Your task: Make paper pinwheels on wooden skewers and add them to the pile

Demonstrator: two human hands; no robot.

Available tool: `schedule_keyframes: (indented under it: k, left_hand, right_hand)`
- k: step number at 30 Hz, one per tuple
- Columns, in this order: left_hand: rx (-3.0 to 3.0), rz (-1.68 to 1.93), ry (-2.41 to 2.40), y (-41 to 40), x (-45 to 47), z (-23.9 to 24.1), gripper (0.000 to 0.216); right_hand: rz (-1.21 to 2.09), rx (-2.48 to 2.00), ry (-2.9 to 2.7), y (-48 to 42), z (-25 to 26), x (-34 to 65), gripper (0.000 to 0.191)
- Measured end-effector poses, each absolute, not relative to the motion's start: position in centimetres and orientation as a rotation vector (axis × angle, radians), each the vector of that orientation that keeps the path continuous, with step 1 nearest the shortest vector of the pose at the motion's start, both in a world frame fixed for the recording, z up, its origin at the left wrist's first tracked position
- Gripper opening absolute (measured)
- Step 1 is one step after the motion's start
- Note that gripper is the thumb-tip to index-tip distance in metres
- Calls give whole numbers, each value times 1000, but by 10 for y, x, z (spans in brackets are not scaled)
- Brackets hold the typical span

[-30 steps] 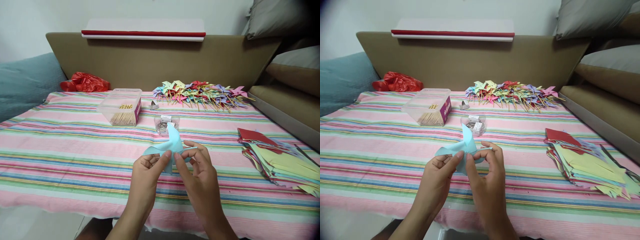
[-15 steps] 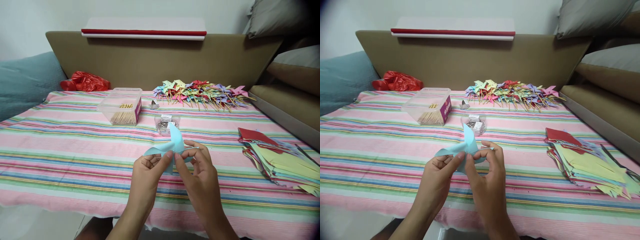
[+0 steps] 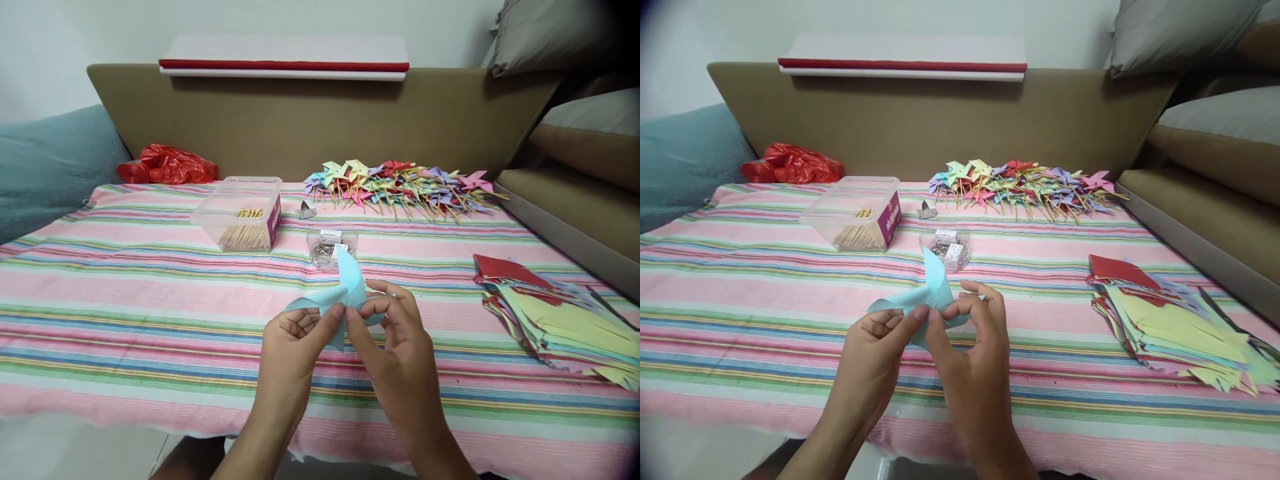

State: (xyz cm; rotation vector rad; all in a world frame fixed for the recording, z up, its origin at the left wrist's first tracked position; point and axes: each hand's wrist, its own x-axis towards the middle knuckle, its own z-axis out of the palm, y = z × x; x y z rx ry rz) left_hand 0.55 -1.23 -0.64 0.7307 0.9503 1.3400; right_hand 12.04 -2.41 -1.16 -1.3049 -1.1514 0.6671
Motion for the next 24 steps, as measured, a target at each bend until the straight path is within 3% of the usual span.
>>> schedule_keyframes:
  k: [9,15,20,24]
  left_hand:
    - [724,1384,996,-9,4,-8,32]
    - [681,1437,1003,-6,-4,-13,19]
    - [837,1387,1130,-9,-14,-11,33]
    - [1013,1324,1202,-12,-23,-12,30]
  right_hand:
    - [681,-1284,-1196,-24,-12,119,18]
    - [695,-1233,-1176,-24,-12,121,14]
    - [797,-1242,-1048,-21,-10,123,36]
    - [848,-1343,-1217,-19,-7,125,33]
